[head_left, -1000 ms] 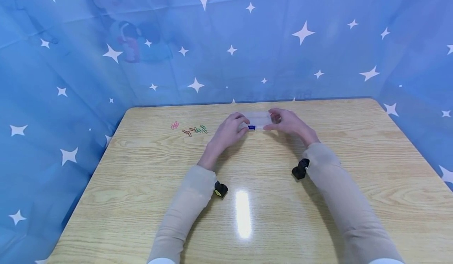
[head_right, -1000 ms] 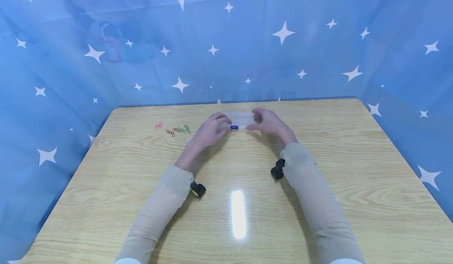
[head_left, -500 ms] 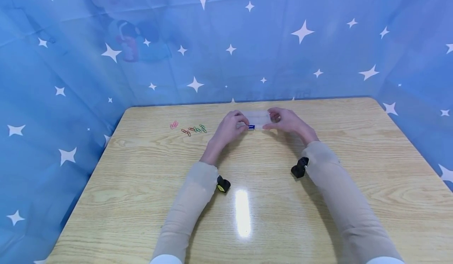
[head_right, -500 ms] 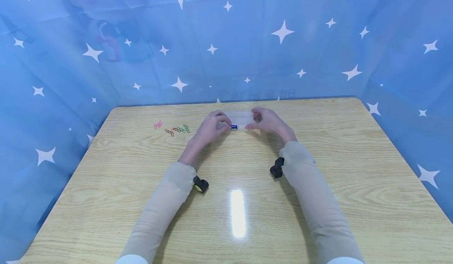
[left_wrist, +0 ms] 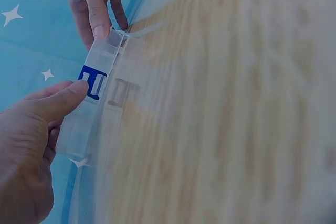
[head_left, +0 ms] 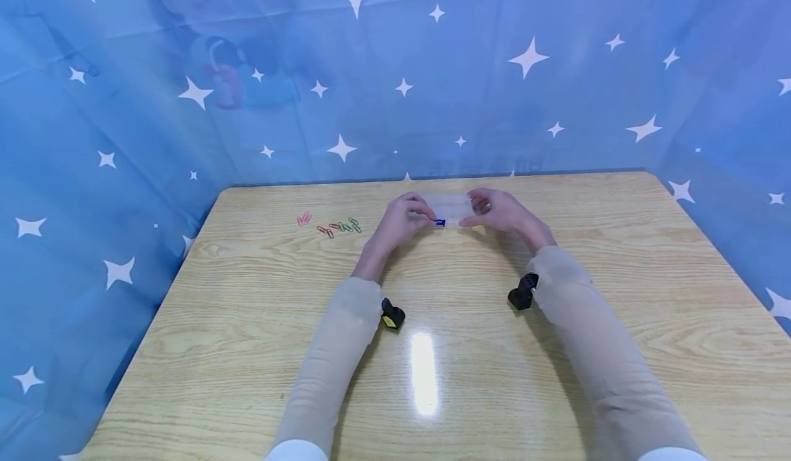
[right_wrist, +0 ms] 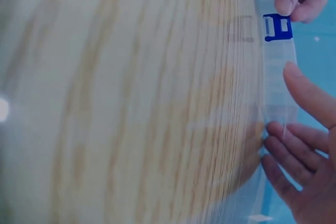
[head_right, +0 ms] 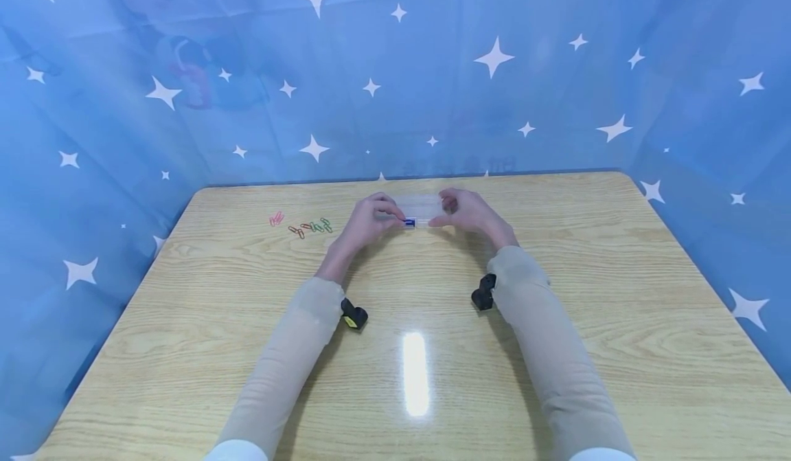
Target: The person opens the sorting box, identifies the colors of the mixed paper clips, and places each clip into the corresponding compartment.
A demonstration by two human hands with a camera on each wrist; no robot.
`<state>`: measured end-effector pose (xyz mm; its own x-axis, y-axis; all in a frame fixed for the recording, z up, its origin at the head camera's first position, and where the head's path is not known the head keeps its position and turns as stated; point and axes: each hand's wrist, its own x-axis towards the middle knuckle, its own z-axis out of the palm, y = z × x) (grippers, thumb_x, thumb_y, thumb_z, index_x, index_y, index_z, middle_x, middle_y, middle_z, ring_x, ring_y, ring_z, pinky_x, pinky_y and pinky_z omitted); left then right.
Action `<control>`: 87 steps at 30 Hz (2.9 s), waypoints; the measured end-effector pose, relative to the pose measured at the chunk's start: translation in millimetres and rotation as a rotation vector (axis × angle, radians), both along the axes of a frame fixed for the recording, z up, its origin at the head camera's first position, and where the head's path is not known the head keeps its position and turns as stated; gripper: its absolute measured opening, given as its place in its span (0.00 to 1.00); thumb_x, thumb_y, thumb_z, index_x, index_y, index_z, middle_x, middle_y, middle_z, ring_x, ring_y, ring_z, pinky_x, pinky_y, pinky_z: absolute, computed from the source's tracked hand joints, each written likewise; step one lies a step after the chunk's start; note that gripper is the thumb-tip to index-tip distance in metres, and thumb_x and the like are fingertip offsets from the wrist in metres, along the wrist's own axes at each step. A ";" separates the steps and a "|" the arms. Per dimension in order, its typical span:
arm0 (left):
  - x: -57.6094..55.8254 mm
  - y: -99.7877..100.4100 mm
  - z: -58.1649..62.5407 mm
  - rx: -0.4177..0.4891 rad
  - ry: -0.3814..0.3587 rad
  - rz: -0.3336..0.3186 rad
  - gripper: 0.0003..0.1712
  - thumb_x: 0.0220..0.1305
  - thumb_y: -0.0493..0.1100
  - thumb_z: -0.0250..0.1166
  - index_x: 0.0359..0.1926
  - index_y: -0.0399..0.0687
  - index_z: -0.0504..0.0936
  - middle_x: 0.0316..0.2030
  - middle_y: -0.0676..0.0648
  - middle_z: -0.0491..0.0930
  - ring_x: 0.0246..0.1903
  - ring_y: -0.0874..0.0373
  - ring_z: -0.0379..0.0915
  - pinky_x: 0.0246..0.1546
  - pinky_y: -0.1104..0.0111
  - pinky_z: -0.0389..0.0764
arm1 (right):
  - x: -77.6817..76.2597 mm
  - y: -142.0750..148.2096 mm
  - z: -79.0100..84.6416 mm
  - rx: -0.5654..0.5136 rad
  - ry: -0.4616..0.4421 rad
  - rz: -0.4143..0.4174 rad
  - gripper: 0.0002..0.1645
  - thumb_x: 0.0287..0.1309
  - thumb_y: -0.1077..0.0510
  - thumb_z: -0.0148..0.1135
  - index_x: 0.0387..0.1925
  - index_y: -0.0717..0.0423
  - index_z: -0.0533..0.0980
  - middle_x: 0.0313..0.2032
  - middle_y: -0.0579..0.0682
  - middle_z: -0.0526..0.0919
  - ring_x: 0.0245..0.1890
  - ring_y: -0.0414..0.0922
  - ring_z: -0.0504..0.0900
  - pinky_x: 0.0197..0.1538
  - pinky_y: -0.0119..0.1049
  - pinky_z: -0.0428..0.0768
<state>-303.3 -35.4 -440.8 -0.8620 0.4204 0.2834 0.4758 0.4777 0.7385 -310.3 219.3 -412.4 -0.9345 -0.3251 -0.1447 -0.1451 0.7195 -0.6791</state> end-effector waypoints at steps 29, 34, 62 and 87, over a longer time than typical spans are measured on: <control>-8.6 2.3 1.0 -0.002 -0.013 -0.056 0.03 0.60 0.39 0.74 0.33 0.43 0.91 0.37 0.50 0.83 0.38 0.58 0.77 0.40 0.72 0.79 | 0.4 2.5 2.8 -0.030 -0.023 -0.004 0.52 0.54 0.47 0.78 0.73 0.63 0.63 0.58 0.62 0.76 0.57 0.57 0.74 0.63 0.53 0.71; -9.9 1.4 4.6 -0.064 0.006 -0.092 0.03 0.62 0.38 0.73 0.34 0.43 0.91 0.37 0.49 0.83 0.39 0.58 0.77 0.42 0.72 0.78 | -0.1 3.7 3.4 -0.030 -0.021 -0.006 0.52 0.54 0.48 0.78 0.73 0.63 0.63 0.59 0.63 0.76 0.58 0.57 0.74 0.64 0.53 0.71; -3.1 -6.7 4.0 -0.060 -0.007 -0.038 0.11 0.64 0.38 0.72 0.47 0.41 0.88 0.43 0.47 0.80 0.45 0.54 0.75 0.50 0.66 0.77 | 0.9 2.9 -3.9 -0.061 -0.027 -0.050 0.52 0.50 0.43 0.79 0.69 0.65 0.67 0.58 0.62 0.76 0.57 0.57 0.75 0.65 0.52 0.71; -2.3 -24.1 6.9 -0.183 -0.054 0.083 0.44 0.60 0.48 0.75 0.72 0.40 0.67 0.70 0.39 0.62 0.72 0.43 0.53 0.71 0.54 0.60 | 0.5 3.7 -8.9 -0.079 -0.008 -0.029 0.45 0.50 0.43 0.79 0.61 0.63 0.71 0.53 0.60 0.77 0.52 0.54 0.75 0.61 0.48 0.73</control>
<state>-305.6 -59.5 -433.9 -0.9076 0.3876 0.1615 0.3915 0.6420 0.6592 -309.8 223.0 -421.3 -0.9427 -0.3084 -0.1271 -0.1191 0.6672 -0.7353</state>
